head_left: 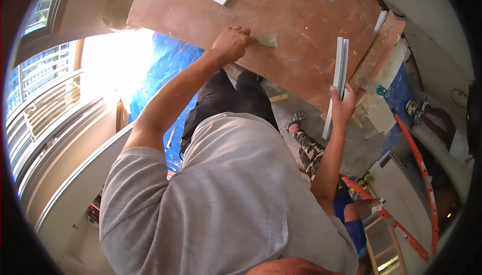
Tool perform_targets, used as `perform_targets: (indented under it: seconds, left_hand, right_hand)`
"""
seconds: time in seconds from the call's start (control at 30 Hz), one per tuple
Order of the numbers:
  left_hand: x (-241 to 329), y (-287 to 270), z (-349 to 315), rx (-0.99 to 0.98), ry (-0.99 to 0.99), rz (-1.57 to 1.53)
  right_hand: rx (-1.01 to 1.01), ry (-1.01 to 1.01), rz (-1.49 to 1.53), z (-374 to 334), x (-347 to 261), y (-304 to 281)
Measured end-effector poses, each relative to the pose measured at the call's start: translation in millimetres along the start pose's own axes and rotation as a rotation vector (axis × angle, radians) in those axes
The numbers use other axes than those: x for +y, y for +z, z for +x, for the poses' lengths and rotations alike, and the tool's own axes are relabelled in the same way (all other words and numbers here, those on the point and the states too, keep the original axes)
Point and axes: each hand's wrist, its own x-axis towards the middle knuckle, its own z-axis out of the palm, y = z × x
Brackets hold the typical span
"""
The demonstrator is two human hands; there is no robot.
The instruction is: The person applies glue from a bottle onto small wooden pieces on a workbench, then uses a scraper to apply glue to the surface of a cabinet door before positioning a metal strip onto it.
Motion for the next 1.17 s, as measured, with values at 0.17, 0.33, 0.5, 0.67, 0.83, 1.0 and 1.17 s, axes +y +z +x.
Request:
perform_targets:
  seconds: [0.17,0.33,0.5,0.67,0.83,1.0,1.17]
  left_hand:
    - [-78,-19,-34,0.133,-0.108,-0.080]
    - [61,29,12,0.036,-0.434,-0.178]
    - [152,62,43,-0.004,0.127,0.007]
    - [33,25,-41,0.462,-0.318,-0.121]
    - [22,15,-177,0.429,-0.383,-0.211]
    - [35,51,-194,0.485,-0.493,-0.277]
    - [26,77,-182,0.513,-0.555,-0.209]
  right_hand:
    - [0.046,0.038,0.013,-8,14,-5]
    - [0.034,0.016,0.023,9,28,21]
    - [-0.049,-0.067,-0.193,38,-7,19]
    - [-0.078,-0.121,-0.173,43,0,18]
    - [-0.213,-0.307,-0.164,33,-59,47]
    - [-0.355,-0.609,-0.215,41,-73,89]
    - [-0.404,-0.614,-0.200,50,-108,105]
